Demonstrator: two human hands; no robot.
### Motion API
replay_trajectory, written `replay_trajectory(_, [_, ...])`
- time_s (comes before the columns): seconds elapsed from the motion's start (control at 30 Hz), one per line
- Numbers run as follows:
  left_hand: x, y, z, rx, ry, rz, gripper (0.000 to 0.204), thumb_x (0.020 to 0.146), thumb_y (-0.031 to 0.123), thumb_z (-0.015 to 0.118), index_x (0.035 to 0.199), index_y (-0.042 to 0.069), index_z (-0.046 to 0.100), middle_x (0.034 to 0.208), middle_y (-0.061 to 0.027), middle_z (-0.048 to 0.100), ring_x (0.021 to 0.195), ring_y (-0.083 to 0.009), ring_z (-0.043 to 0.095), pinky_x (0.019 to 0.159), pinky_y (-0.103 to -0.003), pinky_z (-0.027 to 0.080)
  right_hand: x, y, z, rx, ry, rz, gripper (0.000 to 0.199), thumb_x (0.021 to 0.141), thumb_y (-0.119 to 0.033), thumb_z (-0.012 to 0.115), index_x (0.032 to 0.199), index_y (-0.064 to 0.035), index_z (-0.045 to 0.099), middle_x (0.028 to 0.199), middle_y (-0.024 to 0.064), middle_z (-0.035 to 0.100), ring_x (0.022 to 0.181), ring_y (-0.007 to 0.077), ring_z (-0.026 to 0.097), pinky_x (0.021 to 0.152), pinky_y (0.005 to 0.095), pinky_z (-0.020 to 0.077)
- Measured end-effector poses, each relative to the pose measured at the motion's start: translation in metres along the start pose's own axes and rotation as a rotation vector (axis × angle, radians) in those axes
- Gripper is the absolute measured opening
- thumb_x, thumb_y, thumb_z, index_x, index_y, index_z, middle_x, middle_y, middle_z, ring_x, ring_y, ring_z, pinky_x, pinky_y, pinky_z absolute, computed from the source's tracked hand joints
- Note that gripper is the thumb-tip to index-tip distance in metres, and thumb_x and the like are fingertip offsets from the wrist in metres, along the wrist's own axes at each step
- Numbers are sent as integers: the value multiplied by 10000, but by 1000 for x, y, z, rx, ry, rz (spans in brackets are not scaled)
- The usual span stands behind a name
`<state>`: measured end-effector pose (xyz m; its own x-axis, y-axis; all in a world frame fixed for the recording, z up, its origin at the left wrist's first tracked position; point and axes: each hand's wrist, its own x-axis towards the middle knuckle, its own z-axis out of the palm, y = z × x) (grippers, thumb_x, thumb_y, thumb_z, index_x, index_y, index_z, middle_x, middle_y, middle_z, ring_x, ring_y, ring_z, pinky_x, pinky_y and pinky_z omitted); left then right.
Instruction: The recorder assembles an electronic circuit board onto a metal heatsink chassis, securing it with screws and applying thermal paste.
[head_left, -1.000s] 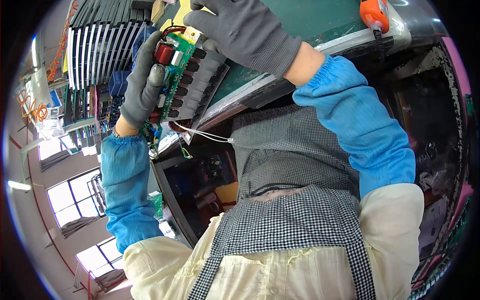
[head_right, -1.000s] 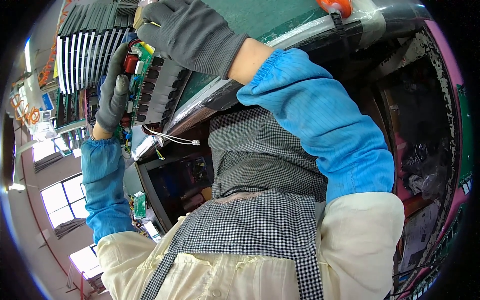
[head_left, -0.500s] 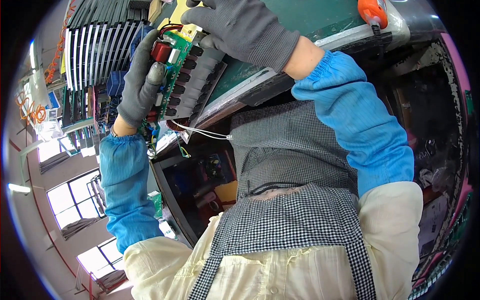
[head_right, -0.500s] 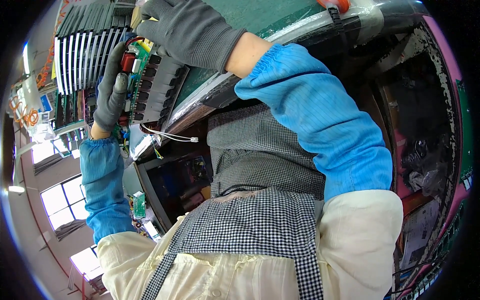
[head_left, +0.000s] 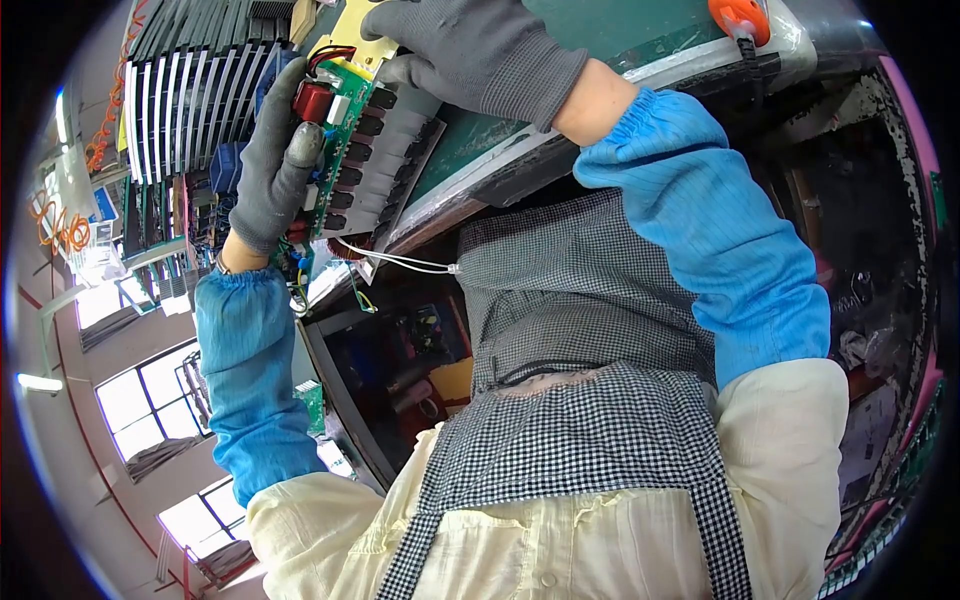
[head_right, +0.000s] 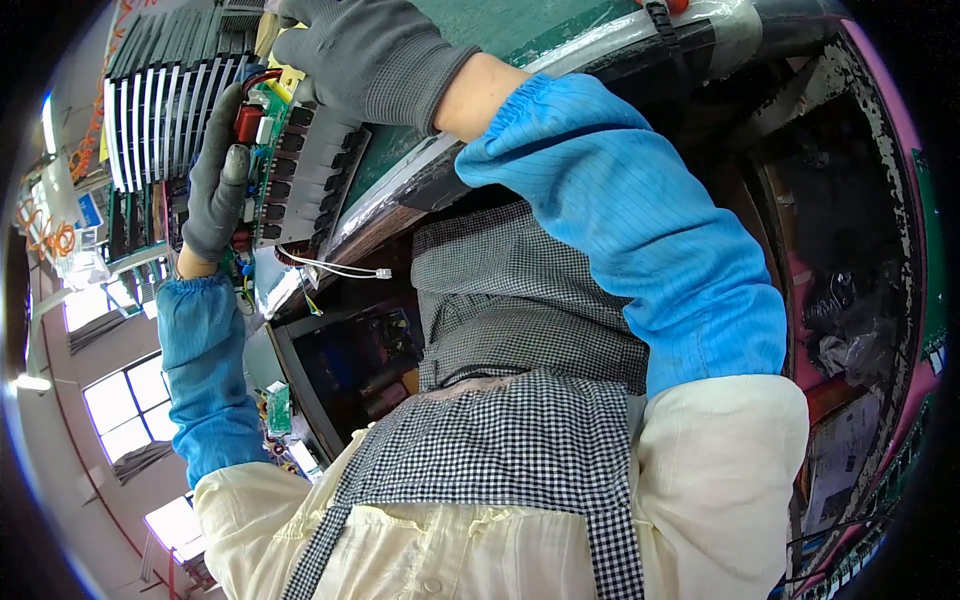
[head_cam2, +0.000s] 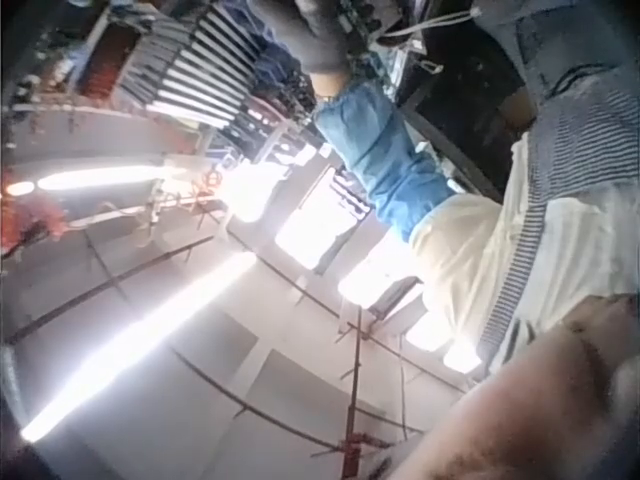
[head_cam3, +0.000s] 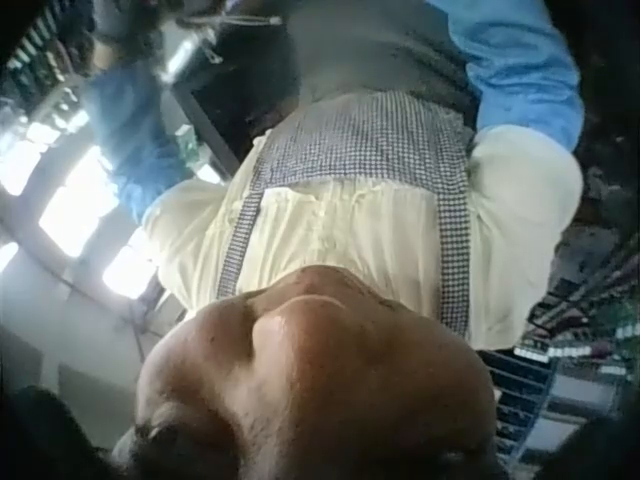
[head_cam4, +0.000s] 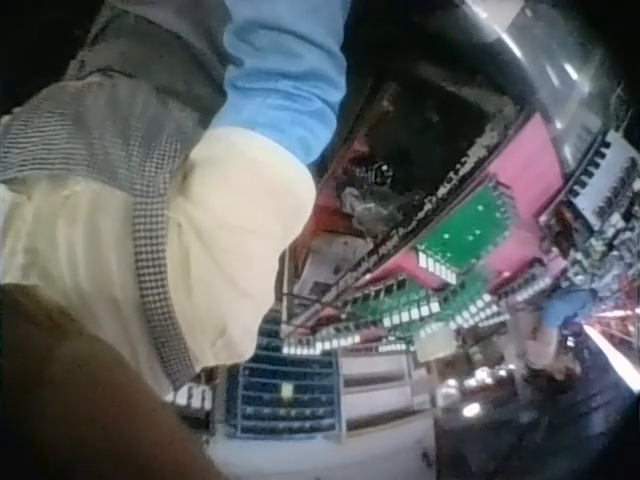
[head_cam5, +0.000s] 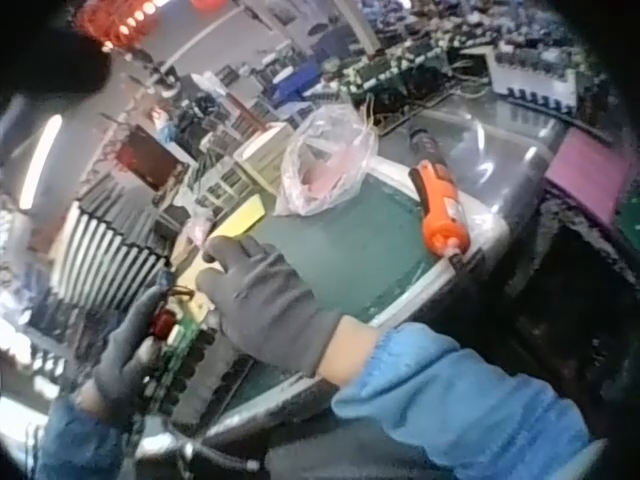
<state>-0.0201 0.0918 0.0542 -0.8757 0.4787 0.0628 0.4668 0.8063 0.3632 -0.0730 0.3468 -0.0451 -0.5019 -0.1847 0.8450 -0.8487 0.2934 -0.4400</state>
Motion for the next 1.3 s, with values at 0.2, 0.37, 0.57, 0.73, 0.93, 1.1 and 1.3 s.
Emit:
replay_trajectory(0.2, [0, -1, 0, 14, 9, 21, 695, 1002, 480, 484, 1505, 26, 327, 1425, -217, 478, 1301, -286, 493, 1085, -378, 388, -1, -2, -7, 32, -29, -56, 178, 821, -149, 611, 963, -41, 606, 1189, 228, 535, 1073, 413, 546, 911, 488, 451])
replay_trajectory(0.37, [1, 2, -1, -15, -10, -7, 700, 998, 486, 488, 1505, 30, 328, 1419, -215, 484, 1301, -286, 494, 1086, -379, 389, 2, -1, -6, 33, -42, -14, 188, 808, -136, 621, 968, -39, 607, 1184, 227, 539, 1075, 402, 548, 907, 496, 449])
replay_trajectory(0.57, [-1, 0, 0, 6, 0, 0, 711, 992, 513, 483, 1506, 44, 334, 1407, -214, 496, 1288, -283, 508, 1073, -381, 405, -1, 1, 8, 44, 50, -13, 180, 797, -123, 614, 952, -32, 599, 1180, 230, 538, 1066, 408, 544, 896, 489, 450])
replay_trajectory(0.73, [0, 0, 1, 34, 7, 7, 703, 992, 505, 480, 1507, 51, 334, 1400, -211, 505, 1275, -280, 519, 1061, -379, 416, -4, 4, 11, 47, 78, -19, 174, 794, -128, 616, 939, -34, 593, 1178, 235, 536, 1065, 414, 537, 902, 492, 445])
replay_trajectory(0.93, [1, 2, -1, 45, -2, -6, 684, 993, 496, 477, 1510, 71, 337, 1386, -204, 519, 1256, -275, 535, 1045, -374, 430, -3, 4, 11, 42, 66, -6, 176, 795, -124, 621, 944, -35, 591, 1186, 241, 534, 1077, 412, 535, 909, 489, 447])
replay_trajectory(1.1, [2, 0, -1, 55, 9, 4, 681, 994, 500, 478, 1510, 76, 340, 1378, -203, 524, 1251, -271, 539, 1044, -369, 431, 1, 5, 12, 72, 71, -28, 185, 794, -124, 631, 951, -36, 590, 1208, 242, 532, 1086, 408, 535, 915, 479, 450])
replay_trajectory(1.3, [2, 1, 1, 54, -6, 16, 686, 993, 500, 489, 1513, 80, 334, 1395, -202, 508, 1268, -275, 524, 1059, -382, 423, -3, 4, 15, 31, 72, -9, 182, 800, -142, 642, 937, -33, 592, 1244, 240, 527, 1093, 408, 531, 929, 483, 445])
